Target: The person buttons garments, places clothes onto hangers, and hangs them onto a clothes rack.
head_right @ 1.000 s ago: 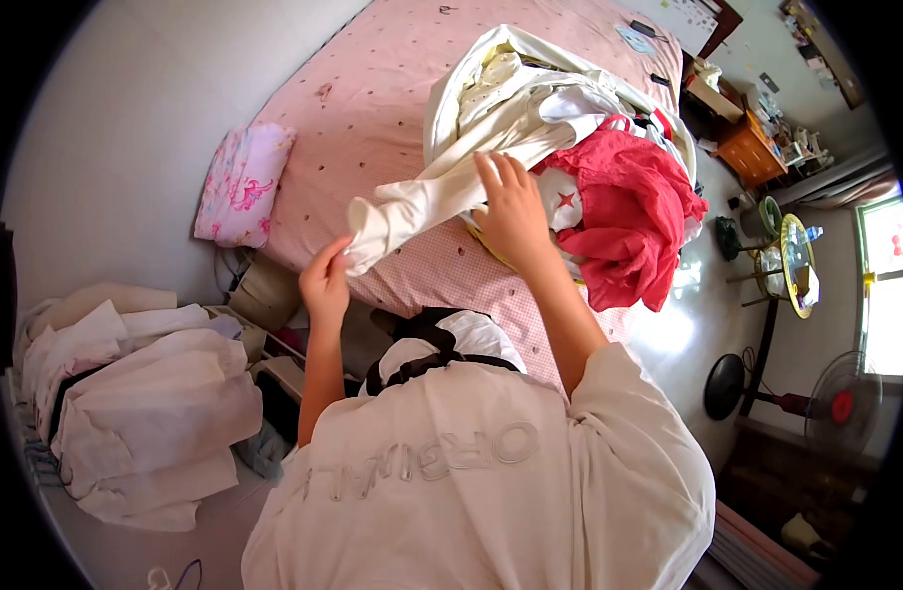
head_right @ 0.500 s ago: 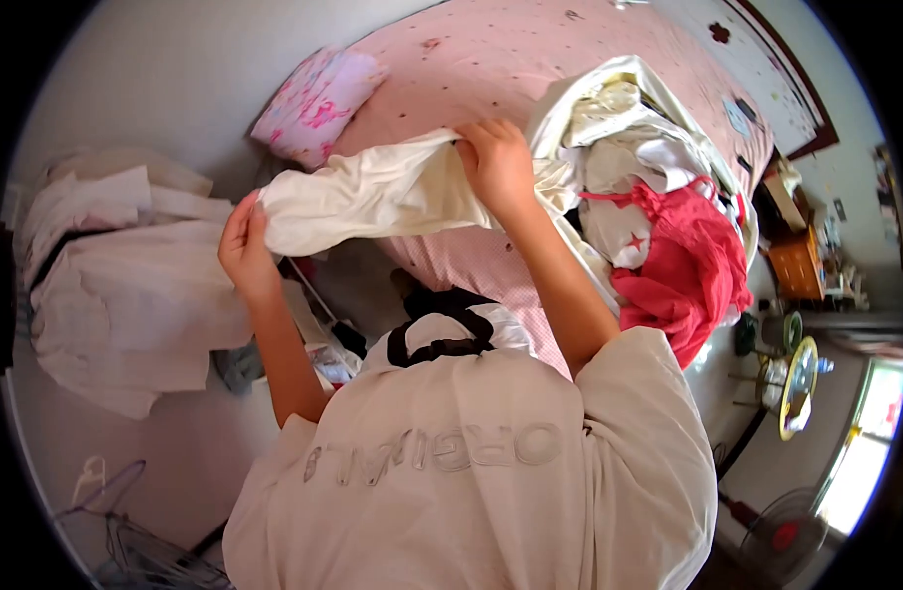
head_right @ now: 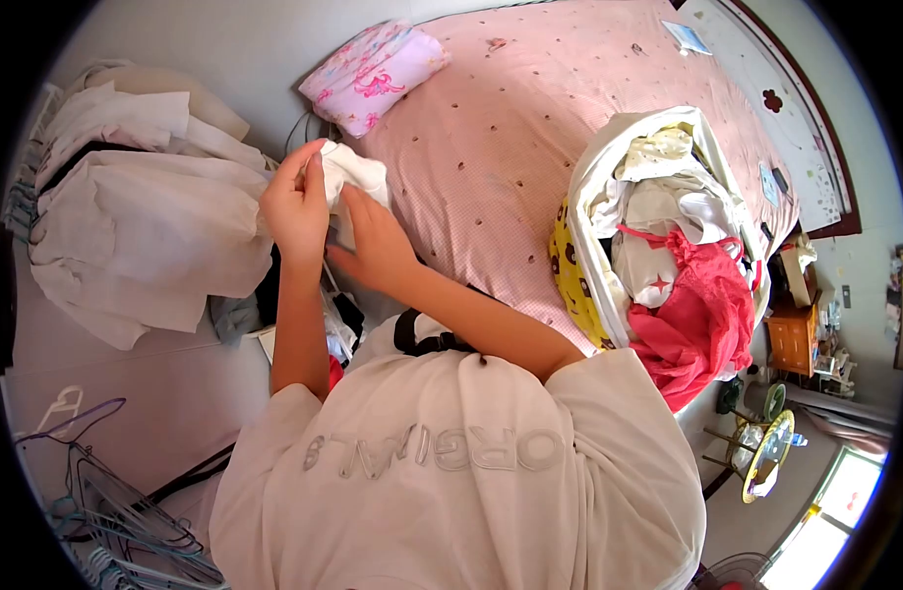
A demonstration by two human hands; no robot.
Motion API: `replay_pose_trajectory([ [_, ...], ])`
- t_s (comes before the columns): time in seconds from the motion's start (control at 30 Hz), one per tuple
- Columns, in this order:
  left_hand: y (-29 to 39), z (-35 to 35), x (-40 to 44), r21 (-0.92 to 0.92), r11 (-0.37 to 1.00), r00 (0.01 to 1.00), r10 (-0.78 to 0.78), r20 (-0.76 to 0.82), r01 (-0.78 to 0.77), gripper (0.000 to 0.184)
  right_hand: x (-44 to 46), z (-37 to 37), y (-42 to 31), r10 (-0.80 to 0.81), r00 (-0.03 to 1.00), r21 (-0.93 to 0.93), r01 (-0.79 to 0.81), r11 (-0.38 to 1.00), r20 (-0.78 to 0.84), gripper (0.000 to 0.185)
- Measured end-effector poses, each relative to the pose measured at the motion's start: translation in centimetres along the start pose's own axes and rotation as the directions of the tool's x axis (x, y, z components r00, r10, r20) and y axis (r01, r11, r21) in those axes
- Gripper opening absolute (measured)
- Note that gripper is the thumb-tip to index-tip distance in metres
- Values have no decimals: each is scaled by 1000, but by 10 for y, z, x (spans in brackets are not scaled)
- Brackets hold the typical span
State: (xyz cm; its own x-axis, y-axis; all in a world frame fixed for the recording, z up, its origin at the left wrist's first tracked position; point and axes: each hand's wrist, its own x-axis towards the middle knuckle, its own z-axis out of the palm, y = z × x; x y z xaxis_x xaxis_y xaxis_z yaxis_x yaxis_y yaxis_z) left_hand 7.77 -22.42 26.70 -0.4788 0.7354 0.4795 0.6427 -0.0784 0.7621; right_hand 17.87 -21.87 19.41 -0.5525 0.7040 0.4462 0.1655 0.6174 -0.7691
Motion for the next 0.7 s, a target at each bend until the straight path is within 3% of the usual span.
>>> replay_pose_trajectory([
  [0.13,-7,-8,8,-245,970,996,-29,-89,7,15,4,6,2,-27,998,23,28,999,-61,79],
  [0.23,-13,-21,15,-186,982,980,-72,-185,37,15,0,10,-5,-2,994,105,13,994,-108,75],
  [0.27,-12,-27,17,-86,995,973,-77,-217,59,16,-1,12,-6,15,992,138,2,990,-122,73],
  [0.4,-26,-43,21,129,990,953,-17,-302,58,18,-8,15,0,-114,993,-12,114,993,-13,65],
  [0.47,-32,-43,19,64,998,944,15,-331,7,20,-15,22,10,-97,993,18,96,995,74,61],
  [0.57,-30,-42,14,-46,999,954,5,-300,-20,22,-20,24,10,51,975,11,-55,998,215,61],
  [0.7,-22,-38,1,-273,956,965,-168,-199,110,23,-13,29,28,21,997,-12,-21,1000,-79,65],
])
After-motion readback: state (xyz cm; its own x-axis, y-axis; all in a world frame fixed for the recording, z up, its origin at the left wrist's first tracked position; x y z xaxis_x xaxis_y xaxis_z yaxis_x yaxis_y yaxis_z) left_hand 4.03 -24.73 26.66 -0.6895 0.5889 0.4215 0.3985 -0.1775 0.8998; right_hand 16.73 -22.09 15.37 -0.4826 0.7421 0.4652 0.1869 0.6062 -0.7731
